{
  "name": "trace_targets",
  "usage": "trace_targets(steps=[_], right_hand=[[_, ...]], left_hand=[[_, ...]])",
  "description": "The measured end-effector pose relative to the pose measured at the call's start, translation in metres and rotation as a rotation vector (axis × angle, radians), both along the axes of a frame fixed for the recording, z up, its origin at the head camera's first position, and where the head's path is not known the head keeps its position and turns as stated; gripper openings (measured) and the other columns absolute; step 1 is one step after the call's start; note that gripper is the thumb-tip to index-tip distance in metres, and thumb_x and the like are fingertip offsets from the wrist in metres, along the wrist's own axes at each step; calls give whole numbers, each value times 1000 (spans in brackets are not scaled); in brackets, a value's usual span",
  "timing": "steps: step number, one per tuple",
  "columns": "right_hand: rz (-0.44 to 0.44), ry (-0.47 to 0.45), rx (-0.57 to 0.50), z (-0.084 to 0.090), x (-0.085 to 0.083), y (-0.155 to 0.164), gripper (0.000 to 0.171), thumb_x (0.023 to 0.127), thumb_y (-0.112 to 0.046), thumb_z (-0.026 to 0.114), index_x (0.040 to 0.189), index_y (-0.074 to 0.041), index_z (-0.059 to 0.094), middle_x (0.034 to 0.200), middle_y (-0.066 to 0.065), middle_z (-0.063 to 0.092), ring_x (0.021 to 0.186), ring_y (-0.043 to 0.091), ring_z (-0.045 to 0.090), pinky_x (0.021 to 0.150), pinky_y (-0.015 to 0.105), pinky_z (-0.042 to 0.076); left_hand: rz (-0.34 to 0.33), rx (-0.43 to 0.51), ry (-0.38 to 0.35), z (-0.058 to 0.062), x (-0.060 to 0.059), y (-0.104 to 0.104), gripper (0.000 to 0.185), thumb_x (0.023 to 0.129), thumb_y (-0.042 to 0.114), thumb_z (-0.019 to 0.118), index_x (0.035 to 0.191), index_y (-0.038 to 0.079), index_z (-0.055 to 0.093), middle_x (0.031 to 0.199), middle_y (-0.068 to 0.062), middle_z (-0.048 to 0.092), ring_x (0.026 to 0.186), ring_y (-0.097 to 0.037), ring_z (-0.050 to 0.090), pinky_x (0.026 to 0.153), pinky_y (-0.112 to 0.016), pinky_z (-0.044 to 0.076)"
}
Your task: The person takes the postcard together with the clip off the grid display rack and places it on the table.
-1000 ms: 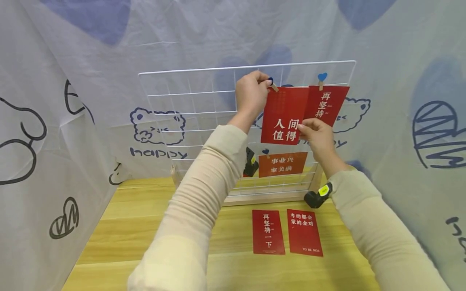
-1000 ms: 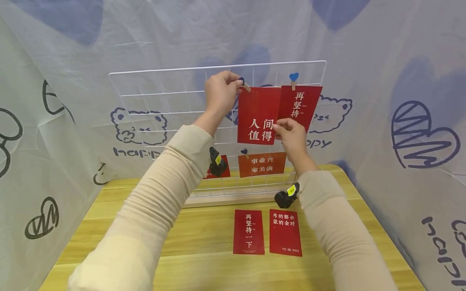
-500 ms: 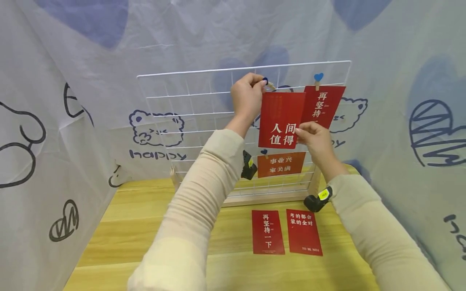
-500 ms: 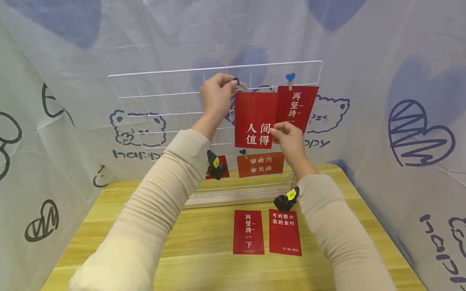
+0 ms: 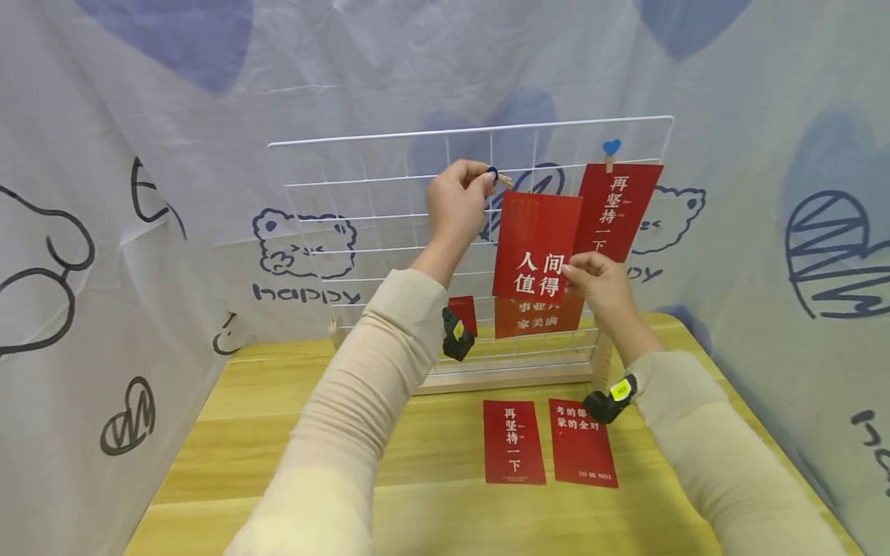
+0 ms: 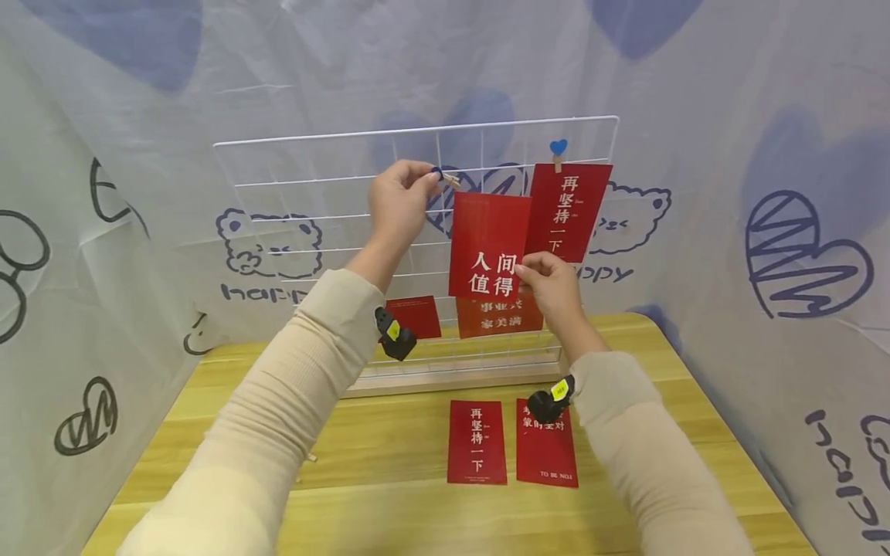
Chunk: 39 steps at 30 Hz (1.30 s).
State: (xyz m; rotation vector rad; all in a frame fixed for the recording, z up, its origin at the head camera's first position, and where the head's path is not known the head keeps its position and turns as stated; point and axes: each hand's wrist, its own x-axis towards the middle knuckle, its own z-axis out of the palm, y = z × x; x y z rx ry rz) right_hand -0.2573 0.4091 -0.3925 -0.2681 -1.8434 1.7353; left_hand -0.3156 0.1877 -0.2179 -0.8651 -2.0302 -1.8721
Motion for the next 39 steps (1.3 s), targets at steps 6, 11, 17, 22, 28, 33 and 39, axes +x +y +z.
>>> trace_targets(steps=[6, 11, 17, 22, 28, 33, 39], right_hand=[[57, 10, -64, -13, 8, -3, 19, 81, -12, 60, 96, 0, 59, 93, 13, 59, 75, 22, 58, 68, 31, 50], [58, 31, -27, -31, 7, -2, 22, 76, -15, 66, 96, -5, 61, 91, 9, 60, 71, 21, 59, 61, 29, 50], [67, -39, -30, 33, 57, -79, 7, 81, -6, 59, 87, -2, 59, 75, -2, 58, 62, 9, 55, 60, 22, 49], [32, -104, -1, 38, 64, -96, 5, 83, -4, 55, 87, -1, 56, 73, -6, 57, 61, 7, 55, 63, 24, 50], [62, -80, -49, 26, 62, -101, 10, 82, -3, 56, 77, -11, 58, 73, -4, 56, 63, 8, 54, 65, 26, 49], [71, -88, -61, 16, 60, -108, 12, 81, -6, 58, 75, -16, 58, 73, -5, 55, 63, 8, 54, 65, 25, 49], [79, -99, -76, 3, 58, -114, 5, 81, -8, 59, 78, -12, 58, 74, -4, 54, 65, 8, 54, 69, 30, 49]], left_hand=[[-56, -16, -71, -19, 6, -16, 13, 82, 8, 58, 90, -1, 63, 79, -10, 62, 70, -15, 59, 54, -18, 43], [-54, -20, -93, -39, 8, -28, 12, 81, 6, 59, 89, -2, 63, 78, -11, 62, 69, -15, 60, 53, -16, 41], [-58, -24, -93, -56, 13, -42, 11, 81, 5, 58, 88, -2, 63, 77, -12, 63, 69, -16, 60, 51, -17, 37], [-49, -57, -115, -70, 16, -55, 11, 82, 7, 58, 89, 1, 63, 78, -10, 63, 70, -14, 60, 54, -19, 38], [-36, -64, -168, -87, 15, -70, 12, 82, 8, 57, 91, 2, 63, 80, -11, 63, 72, -15, 60, 54, -20, 36], [-22, -57, -222, -98, 16, -82, 12, 83, 6, 57, 92, 1, 62, 81, -13, 63, 74, -18, 60, 55, -19, 38], [-5, -33, -251, -110, 18, -97, 13, 82, 3, 57, 93, -1, 62, 81, -12, 63, 73, -17, 60, 52, -18, 39]])
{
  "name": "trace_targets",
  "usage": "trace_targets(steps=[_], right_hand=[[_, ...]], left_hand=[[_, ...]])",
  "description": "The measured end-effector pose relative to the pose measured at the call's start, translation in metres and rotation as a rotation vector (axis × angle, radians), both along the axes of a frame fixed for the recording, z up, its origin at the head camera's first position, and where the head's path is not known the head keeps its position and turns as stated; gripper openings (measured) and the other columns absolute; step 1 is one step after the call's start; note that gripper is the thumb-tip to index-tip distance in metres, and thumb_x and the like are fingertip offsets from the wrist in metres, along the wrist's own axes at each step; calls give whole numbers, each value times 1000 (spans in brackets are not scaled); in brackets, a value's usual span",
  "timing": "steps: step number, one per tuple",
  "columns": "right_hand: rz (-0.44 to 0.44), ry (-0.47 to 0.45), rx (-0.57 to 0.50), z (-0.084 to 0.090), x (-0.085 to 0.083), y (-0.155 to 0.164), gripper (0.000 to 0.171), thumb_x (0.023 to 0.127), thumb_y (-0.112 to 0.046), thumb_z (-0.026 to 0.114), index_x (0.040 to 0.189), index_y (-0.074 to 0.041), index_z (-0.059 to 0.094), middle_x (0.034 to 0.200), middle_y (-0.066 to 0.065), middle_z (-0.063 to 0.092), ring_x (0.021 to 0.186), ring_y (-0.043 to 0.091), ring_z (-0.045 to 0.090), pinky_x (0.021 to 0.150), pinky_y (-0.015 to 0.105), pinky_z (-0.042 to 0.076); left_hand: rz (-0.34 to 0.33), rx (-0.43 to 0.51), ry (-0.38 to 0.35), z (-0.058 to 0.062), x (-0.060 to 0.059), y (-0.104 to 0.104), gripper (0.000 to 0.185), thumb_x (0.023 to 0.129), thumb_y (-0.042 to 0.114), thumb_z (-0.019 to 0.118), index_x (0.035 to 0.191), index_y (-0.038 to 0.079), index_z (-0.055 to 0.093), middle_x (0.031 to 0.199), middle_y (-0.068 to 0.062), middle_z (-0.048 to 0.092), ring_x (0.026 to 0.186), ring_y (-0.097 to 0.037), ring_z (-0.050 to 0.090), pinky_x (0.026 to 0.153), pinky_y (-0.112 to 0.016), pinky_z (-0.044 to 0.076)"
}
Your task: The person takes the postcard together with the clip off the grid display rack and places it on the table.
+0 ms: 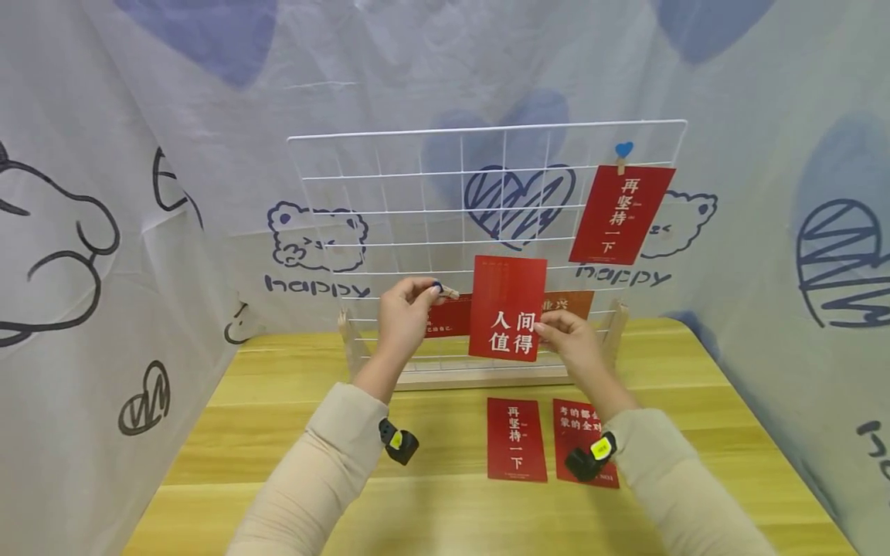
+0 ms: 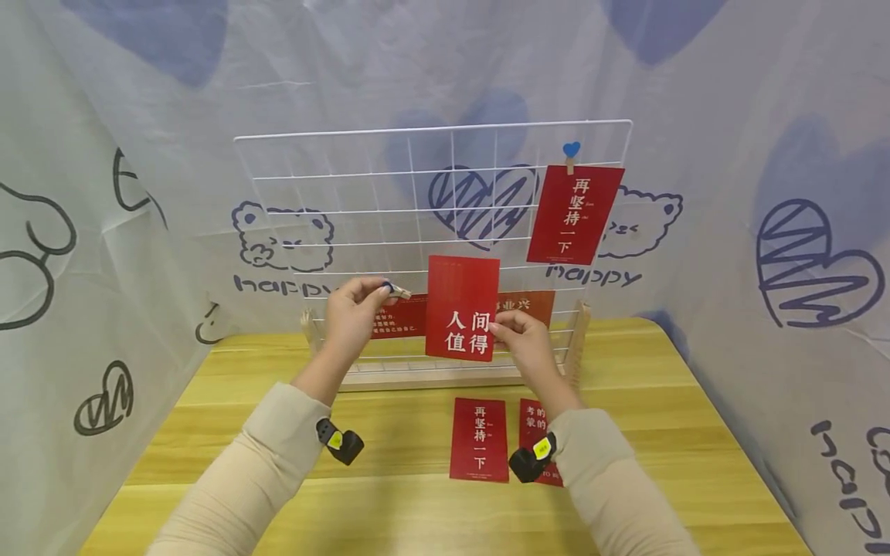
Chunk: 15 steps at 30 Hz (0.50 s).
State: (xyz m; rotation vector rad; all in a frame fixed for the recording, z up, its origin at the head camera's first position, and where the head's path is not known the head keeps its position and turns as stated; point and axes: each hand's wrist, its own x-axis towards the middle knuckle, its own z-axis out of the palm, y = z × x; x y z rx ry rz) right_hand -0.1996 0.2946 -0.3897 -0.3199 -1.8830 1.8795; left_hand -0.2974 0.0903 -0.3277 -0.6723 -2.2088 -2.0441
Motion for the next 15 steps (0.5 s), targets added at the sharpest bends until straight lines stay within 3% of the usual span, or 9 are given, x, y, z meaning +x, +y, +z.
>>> trace_targets(steps=[4, 9, 15], right_hand=[[0, -22, -4, -6, -1, -6, 6, 82, -4, 58, 80, -10, 58, 73, -4, 54, 64, 8, 54, 68, 30, 49], [-2, -46, -24, -15, -2, -12, 8, 81, -3, 57, 79, -10, 58, 73, -4, 55, 64, 8, 54, 66, 27, 49], [4, -54, -47, -24, -1, -21, 3, 81, -2, 57, 83, -4, 59, 72, -4, 56, 63, 9, 55, 63, 24, 49]], left_hand=[[14, 17, -77, -12, 1, -11, 14, 82, 3, 57, 94, -1, 61, 84, -12, 63, 75, -16, 60, 57, -17, 43], [17, 66, -153, -29, 1, -25, 15, 82, 1, 55, 96, -5, 59, 88, -16, 62, 77, -17, 60, 73, -26, 48], [1, 94, -247, -49, 0, -43, 20, 83, 4, 56, 100, -5, 57, 88, -14, 63, 74, -11, 60, 76, -31, 47]])
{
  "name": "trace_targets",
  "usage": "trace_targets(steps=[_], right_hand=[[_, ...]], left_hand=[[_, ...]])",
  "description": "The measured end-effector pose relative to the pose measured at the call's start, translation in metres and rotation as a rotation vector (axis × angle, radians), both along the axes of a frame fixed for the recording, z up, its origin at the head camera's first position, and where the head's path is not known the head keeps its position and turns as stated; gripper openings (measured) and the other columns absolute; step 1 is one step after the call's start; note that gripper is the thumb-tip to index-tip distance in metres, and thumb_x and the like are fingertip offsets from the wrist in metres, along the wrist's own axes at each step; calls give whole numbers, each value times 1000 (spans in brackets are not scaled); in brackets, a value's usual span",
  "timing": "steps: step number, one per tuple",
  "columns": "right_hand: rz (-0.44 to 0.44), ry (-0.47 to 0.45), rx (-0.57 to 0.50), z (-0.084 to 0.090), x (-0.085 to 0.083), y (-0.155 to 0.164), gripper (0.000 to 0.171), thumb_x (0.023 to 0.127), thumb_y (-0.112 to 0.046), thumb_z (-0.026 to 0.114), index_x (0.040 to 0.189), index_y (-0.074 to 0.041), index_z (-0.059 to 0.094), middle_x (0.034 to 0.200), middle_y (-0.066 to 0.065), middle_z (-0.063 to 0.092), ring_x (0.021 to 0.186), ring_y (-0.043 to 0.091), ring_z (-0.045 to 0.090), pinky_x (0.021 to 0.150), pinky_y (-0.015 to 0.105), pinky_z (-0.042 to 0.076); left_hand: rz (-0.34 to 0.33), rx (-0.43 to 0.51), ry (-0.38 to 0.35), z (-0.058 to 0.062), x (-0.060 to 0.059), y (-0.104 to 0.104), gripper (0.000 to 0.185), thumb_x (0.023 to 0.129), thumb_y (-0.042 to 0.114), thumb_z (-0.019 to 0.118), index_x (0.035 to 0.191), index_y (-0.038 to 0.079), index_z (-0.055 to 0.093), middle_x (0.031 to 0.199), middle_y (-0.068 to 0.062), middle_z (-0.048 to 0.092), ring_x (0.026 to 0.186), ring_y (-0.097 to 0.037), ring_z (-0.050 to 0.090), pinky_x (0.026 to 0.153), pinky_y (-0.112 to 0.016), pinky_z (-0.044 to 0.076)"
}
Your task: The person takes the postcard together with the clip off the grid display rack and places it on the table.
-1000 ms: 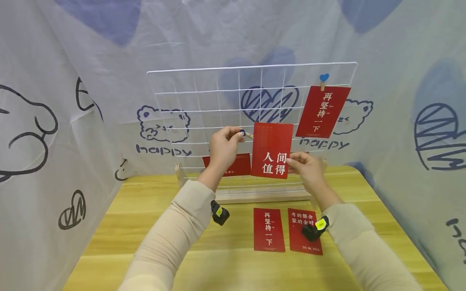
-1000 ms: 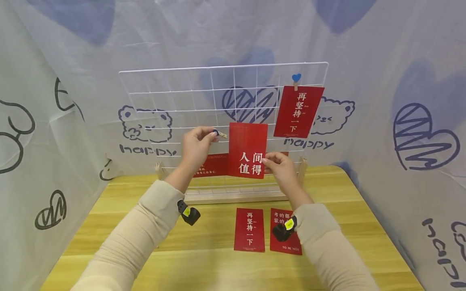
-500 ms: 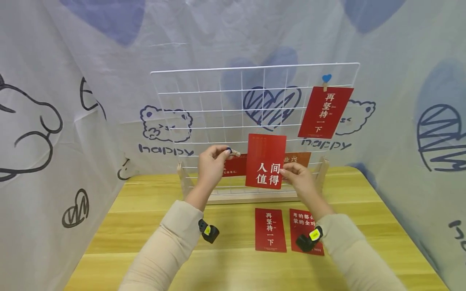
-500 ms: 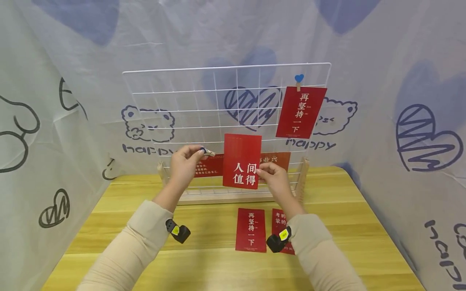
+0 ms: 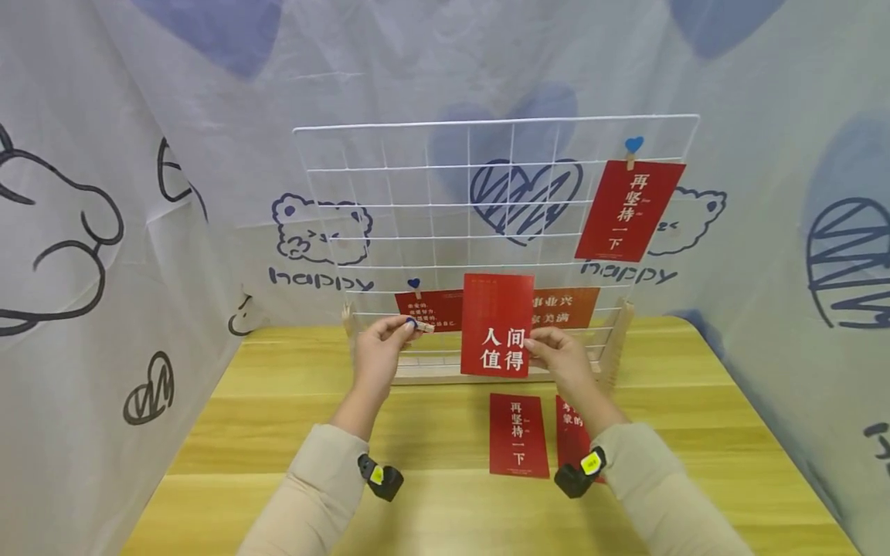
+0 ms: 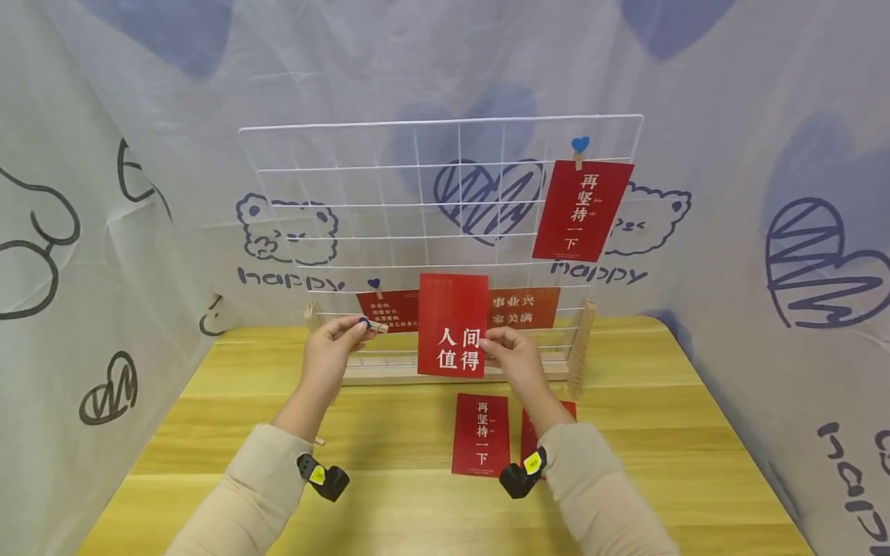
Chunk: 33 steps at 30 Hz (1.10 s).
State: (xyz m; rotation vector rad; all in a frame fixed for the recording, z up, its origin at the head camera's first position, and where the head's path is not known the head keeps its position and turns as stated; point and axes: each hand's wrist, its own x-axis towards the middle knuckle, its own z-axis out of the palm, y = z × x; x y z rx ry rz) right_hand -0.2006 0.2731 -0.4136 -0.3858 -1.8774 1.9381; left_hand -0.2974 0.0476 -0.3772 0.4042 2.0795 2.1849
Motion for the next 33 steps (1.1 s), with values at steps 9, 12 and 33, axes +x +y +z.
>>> trace_targets(steps=[9, 12, 33], right_hand=[[12, -43, -15, -13, -1, -15, 16, 82, -3, 57, 94, 7, 56, 77, 0, 59, 67, 11, 57, 63, 27, 50], [17, -67, -24, -19, -1, -20, 20, 82, -2, 57, 97, 11, 54, 77, 1, 58, 67, 11, 56, 64, 26, 49], [37, -115, -60, -54, -1, -44, 28, 80, 2, 56, 107, 7, 52, 74, 0, 56, 68, 10, 54, 60, 26, 49]], left_hand=[[3, 78, -113, -26, 3, -28, 22, 84, 3, 53, 102, -11, 53, 84, -8, 63, 70, -6, 60, 69, -22, 48], [5, 60, -141, -34, 3, -41, 26, 85, 6, 53, 106, -10, 52, 86, -6, 62, 71, -6, 60, 70, -21, 47], [63, -70, -256, -78, 21, -117, 36, 88, 15, 50, 115, -8, 45, 90, -1, 62, 81, -6, 59, 78, -23, 44]])
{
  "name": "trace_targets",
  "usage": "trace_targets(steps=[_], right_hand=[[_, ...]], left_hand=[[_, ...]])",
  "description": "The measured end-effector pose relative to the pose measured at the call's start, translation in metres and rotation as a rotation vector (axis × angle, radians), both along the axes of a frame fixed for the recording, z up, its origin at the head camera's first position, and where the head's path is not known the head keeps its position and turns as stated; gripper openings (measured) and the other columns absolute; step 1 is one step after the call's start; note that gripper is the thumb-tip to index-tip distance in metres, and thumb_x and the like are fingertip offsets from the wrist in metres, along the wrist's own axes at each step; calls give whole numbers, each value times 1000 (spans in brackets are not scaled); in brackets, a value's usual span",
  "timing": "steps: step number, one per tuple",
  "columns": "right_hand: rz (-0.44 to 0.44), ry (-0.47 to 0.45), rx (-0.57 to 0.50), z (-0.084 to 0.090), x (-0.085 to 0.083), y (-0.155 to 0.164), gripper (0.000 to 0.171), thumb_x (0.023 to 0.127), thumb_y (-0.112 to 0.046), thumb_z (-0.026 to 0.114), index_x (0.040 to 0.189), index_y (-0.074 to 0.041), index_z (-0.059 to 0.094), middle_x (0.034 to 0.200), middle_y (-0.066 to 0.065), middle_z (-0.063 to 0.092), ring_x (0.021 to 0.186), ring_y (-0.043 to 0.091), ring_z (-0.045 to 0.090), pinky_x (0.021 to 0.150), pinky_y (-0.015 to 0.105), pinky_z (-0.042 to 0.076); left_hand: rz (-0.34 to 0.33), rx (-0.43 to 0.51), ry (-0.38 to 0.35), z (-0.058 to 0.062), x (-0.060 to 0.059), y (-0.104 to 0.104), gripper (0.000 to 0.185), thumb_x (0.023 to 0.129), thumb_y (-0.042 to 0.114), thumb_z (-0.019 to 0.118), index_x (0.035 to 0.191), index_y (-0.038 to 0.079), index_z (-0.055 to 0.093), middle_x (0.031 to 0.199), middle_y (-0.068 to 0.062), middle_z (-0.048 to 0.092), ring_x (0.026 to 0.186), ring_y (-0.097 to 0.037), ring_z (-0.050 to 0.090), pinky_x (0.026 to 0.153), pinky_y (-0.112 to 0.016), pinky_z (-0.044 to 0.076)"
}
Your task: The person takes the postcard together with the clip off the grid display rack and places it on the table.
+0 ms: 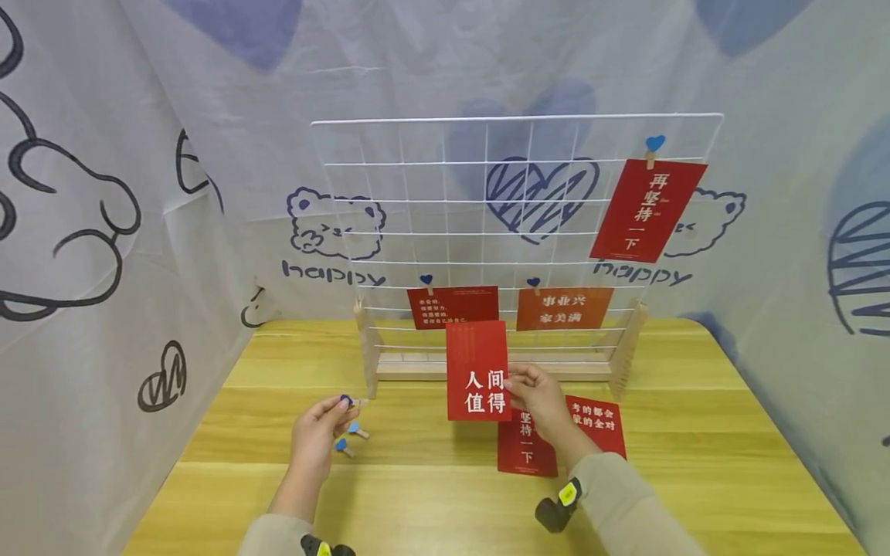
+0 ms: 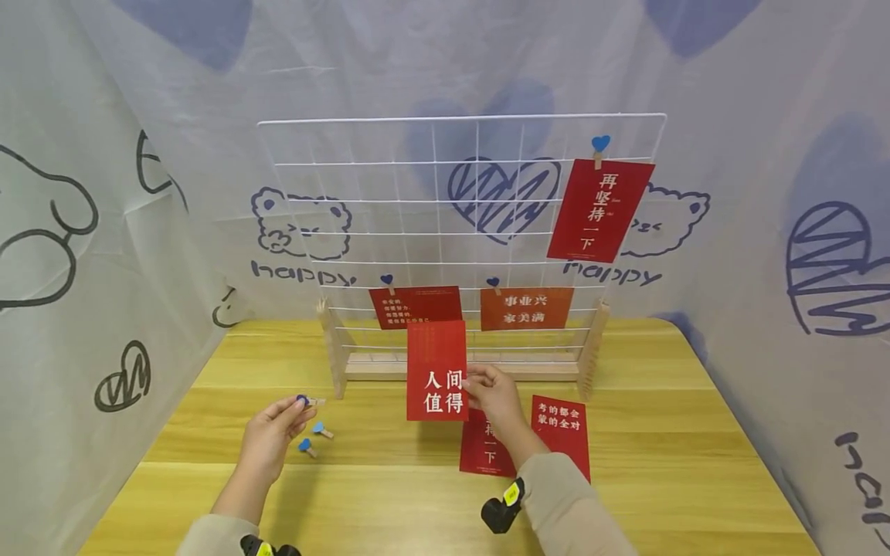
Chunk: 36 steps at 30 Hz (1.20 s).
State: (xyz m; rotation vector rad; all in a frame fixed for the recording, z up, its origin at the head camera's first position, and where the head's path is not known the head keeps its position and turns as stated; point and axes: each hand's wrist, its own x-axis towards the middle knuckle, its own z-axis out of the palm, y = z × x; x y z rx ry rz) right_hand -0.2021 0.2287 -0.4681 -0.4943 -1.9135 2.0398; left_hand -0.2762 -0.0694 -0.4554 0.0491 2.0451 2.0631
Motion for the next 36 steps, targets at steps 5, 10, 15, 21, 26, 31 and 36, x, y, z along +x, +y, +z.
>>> trace_targets(steps=[5, 10, 15, 21, 26, 31, 36], right_hand=[[-5, -34, -24, -12, 0, -4, 27, 80, 4, 55, 107, 7, 52, 76, 2, 57, 69, 12, 55, 59, 26, 50], [-7, -64, -52, -24, 1, -8, 29, 80, 4, 55, 109, 5, 52, 81, 6, 60, 69, 14, 58, 59, 29, 50], [1, -73, -70, -33, 1, -11, 31, 81, 5, 54, 112, 5, 50, 82, 7, 60, 68, 15, 58, 57, 29, 50], [-4, -97, -62, -41, 1, -14, 32, 82, 3, 53, 114, 3, 49, 84, 8, 58, 70, 15, 57, 59, 30, 50], [-1, -125, -40, -50, -1, -17, 33, 83, 2, 52, 115, 3, 48, 89, 11, 57, 71, 16, 57, 62, 33, 50], [0, -152, -29, -60, -2, -21, 33, 83, 2, 52, 116, 2, 48, 89, 11, 56, 72, 15, 56, 60, 31, 50], [5, -183, -5, -66, -3, -23, 33, 84, -1, 52, 117, 0, 48, 91, 11, 57, 74, 17, 56, 60, 31, 50]], left_hand=[[25, -24, -16, -11, 4, -11, 37, 88, 16, 50, 115, -9, 44, 92, -3, 61, 82, -8, 59, 77, -21, 45], [38, -24, -25, -17, 7, -20, 37, 88, 13, 49, 116, -10, 42, 98, -9, 58, 84, -10, 59, 79, -24, 44], [33, -46, -43, -22, 9, -26, 36, 89, 14, 48, 116, -9, 42, 104, -14, 56, 86, -11, 59, 80, -23, 44], [39, 13, -18, -54, -3, -38, 50, 82, 25, 58, 116, -9, 43, 100, -11, 59, 84, -12, 60, 78, -24, 45], [57, 2, -60, -84, -17, -51, 51, 77, 30, 63, 112, -4, 48, 94, -4, 62, 83, -12, 60, 74, -22, 46], [64, -110, -71, -56, 1, -50, 44, 85, 17, 54, 115, -12, 41, 102, -17, 57, 83, -15, 60, 75, -24, 46], [91, -106, -112, -68, -3, -56, 35, 82, 19, 58, 108, -3, 50, 90, -7, 62, 78, -11, 61, 74, -22, 46]])
